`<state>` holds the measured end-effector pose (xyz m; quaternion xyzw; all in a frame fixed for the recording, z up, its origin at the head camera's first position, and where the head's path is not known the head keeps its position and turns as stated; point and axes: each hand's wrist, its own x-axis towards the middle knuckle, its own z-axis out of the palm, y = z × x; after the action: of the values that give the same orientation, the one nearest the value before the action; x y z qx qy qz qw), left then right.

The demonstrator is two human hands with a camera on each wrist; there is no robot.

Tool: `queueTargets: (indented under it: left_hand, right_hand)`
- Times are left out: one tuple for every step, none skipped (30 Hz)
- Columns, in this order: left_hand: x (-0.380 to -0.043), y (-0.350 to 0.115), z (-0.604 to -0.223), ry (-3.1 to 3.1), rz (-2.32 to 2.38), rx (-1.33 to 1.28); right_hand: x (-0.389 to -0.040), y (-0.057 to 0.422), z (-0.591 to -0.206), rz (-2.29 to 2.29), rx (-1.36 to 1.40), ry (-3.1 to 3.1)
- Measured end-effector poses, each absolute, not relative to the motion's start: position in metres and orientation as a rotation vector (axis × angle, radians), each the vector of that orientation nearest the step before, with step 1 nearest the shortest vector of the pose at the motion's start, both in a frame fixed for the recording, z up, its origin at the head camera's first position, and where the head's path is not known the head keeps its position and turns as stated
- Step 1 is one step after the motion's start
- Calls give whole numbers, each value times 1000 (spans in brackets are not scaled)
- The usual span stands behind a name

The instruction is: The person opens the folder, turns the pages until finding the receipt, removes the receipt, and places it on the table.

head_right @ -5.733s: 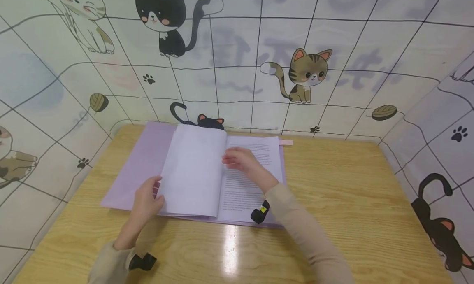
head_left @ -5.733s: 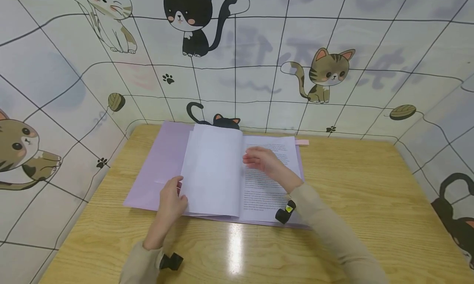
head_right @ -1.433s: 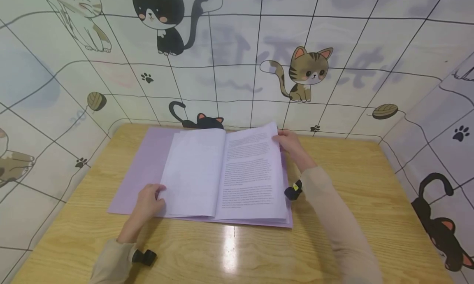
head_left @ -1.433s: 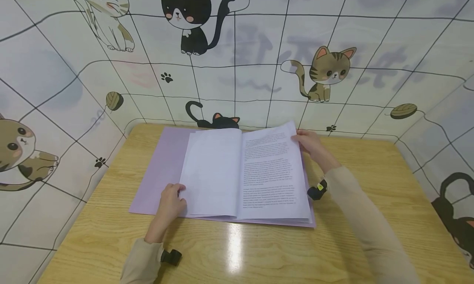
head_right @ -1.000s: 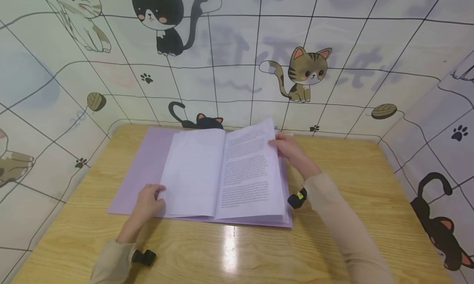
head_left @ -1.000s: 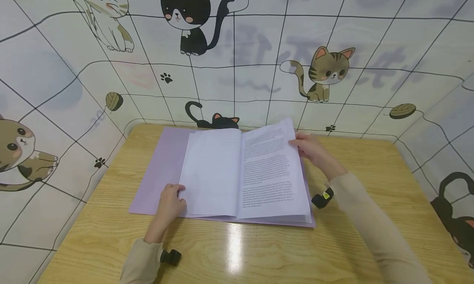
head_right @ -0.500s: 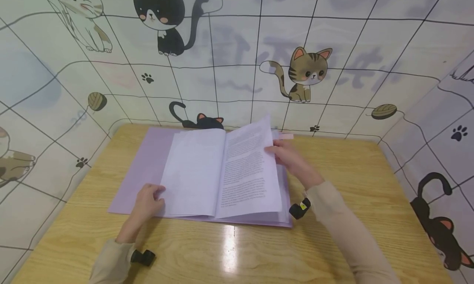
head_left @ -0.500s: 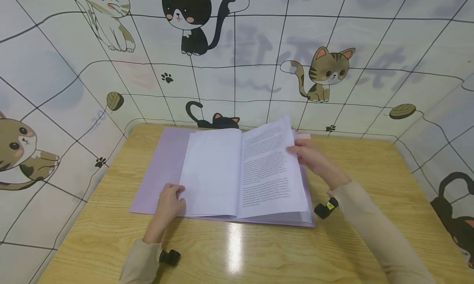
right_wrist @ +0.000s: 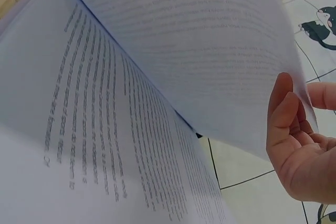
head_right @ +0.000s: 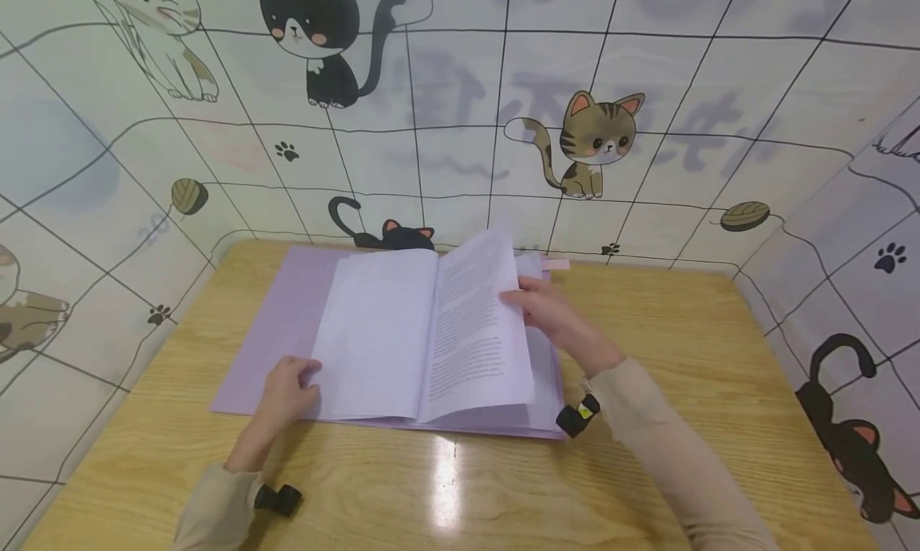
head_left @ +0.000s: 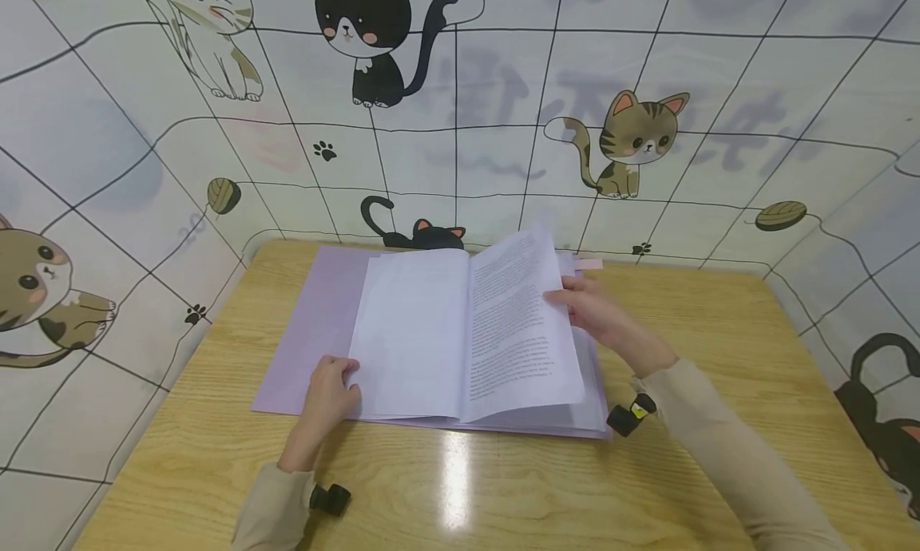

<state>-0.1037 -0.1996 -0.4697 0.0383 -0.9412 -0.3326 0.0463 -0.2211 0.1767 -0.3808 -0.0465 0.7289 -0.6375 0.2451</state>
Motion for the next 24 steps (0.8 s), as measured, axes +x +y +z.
queueTargets:
  left_hand:
    - [-104, -200, -470, -2873, -1014, 115]
    - [-104, -200, -470, -2874, -1012, 113]
    - [-104, -200, -470, -2874, -1010, 111]
    - [-104, -200, -471, -2874, -1011, 109]
    - [-104, -200, -471, -2873, -1012, 107]
    - [-104, -200, -472, -2873, -1011, 105]
    - [-104, -200, -472, -2873, -1011, 104]
    - [-104, -200, -472, -2871, -1011, 104]
    - [-104, -200, -472, -2870, -1012, 103]
    - [-104, -200, -472, -2869, -1011, 103]
    - [-104, -200, -471, -2868, -1009, 102]
    - [-104, -200, -471, -2868, -1006, 102]
    - [-104, -200, -471, -2869, -1005, 102]
    - [-103, -200, -471, -2869, -1003, 103]
    - [-103, -200, -471, -2871, -1001, 104]
    - [-103, -200, -471, -2873, -996, 105]
    - [-103, -200, -471, -2877, -991, 106]
    - [-103, -200, -470, -2880, -983, 109]
    - [-103, -200, -470, -2882, -979, 111]
    - [-103, -200, -470, -2886, -974, 114]
    - [-103, -200, -470, -2892, -967, 118]
    - [-103, -199, -470, -2899, -961, 126]
    - [-103, -199, -469, -2906, -957, 132]
    - [-103, -198, -469, -2911, -955, 138]
  right_hand:
    - [-220, 176, -380, -1741, -137, 1986]
    - [-219, 175, -380, -1741, -145, 1980]
    - [-218, 174, -379, -1742, -158, 1974]
    - [-218, 172, -379, -1744, -165, 1968]
    - [-217, 171, -378, -1746, -167, 1962]
    - [-216, 169, -378, -1746, -165, 1958]
    - [-215, 168, -377, -1748, -160, 1953]
    - [-214, 166, -376, -1746, -163, 1949]
    - [-214, 165, -376, -1743, -164, 1947]
    - [-213, 163, -375, -1739, -165, 1945]
    - [-212, 162, -374, -1734, -162, 1944]
    - [-211, 160, -373, -1729, -164, 1942]
    - [-211, 159, -372, -1726, -163, 1942]
    - [-210, 157, -372, -1722, -162, 1942]
    - [-210, 155, -371, -1721, -160, 1937]
    - [-210, 153, -369, -1721, -162, 1932]
    - [-210, 152, -369, -1724, -170, 1924]
    - [-210, 150, -369, -1730, -182, 1915]
    - [-210, 148, -368, -1738, -194, 1905]
    - [-211, 146, -368, -1745, -206, 1895]
    - [-211, 144, -368, -1750, -221, 1887]
    - [-211, 143, -368, -1757, -230, 1883]
    - [-212, 141, -368, -1763, -236, 1877]
    - [-212, 139, -367, -1768, -236, 1878]
